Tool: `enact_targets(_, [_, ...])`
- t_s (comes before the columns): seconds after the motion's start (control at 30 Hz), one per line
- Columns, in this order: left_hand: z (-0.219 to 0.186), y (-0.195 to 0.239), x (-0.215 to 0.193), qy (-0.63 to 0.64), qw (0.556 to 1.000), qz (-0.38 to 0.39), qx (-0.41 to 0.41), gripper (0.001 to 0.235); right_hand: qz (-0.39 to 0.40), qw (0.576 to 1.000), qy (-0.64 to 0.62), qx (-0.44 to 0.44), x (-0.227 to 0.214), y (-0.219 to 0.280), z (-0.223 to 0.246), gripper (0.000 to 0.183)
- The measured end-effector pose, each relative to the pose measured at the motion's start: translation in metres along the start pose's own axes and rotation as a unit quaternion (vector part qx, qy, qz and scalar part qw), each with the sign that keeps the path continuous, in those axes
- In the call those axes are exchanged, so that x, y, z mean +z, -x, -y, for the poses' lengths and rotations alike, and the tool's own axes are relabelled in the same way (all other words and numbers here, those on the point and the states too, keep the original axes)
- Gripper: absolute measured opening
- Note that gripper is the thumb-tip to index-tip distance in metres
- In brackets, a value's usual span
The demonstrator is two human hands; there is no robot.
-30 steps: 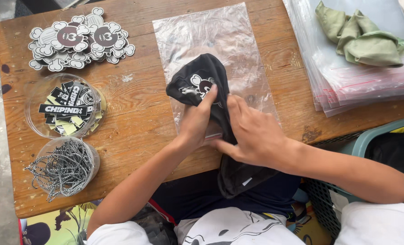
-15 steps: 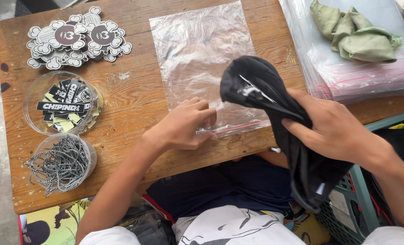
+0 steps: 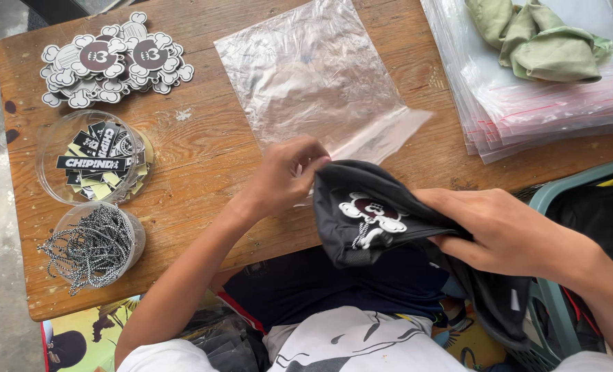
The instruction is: The person wipes a black bag with a cloth, attaches a keychain to the zipper, and places the bag into a plastic bag.
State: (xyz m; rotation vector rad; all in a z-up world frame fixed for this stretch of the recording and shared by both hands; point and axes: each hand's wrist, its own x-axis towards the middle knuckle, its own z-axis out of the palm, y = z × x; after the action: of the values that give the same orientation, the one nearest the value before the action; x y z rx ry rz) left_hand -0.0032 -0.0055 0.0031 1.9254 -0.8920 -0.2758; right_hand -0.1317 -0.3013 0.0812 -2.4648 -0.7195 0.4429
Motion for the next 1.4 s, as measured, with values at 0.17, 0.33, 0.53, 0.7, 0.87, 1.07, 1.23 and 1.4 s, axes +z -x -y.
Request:
enact_targets(0.17, [-0.014,-0.002,-0.004,-0.018,0.998,-0.057,0.018,0.014,-0.012,0.985,0.07,0.158,-0.002,0.004,-0.001,0.063])
enact_targets(0.33, [-0.036,-0.015,0.003,-0.052,0.995,-0.046,0.064,0.011,0.033,0.956,0.129,0.261,-0.005,-0.027,0.009,0.07])
enact_targets(0.53, [-0.043,-0.033,0.021,-0.183,0.968,-0.102,0.137,0.018,-0.011,0.947,0.14,0.289,0.0,-0.083,0.01,0.068])
enact_targets(0.7, [-0.015,-0.04,0.018,-0.281,0.937,-0.145,0.151,0.006,-0.116,0.954,0.053,0.272,0.003,-0.111,0.007,0.086])
enact_targets(0.87, [-0.015,-0.018,-0.002,-0.258,0.96,-0.064,0.089,0.047,-0.04,0.96,0.131,0.244,-0.002,-0.095,0.02,0.083])
enact_targets(1.07, [0.011,0.002,0.011,-0.373,0.926,0.042,-0.039,0.073,-0.217,0.916,0.336,0.035,0.002,-0.076,-0.049,0.08])
enact_targets(1.23, [0.017,0.006,0.008,-0.38,0.925,0.018,-0.003,0.043,0.013,0.994,0.106,0.031,0.005,-0.084,-0.064,0.155])
enact_targets(1.4, [0.015,0.013,0.005,-0.427,0.902,-0.053,0.019,0.027,0.054,0.986,0.159,-0.005,0.017,-0.079,-0.067,0.18])
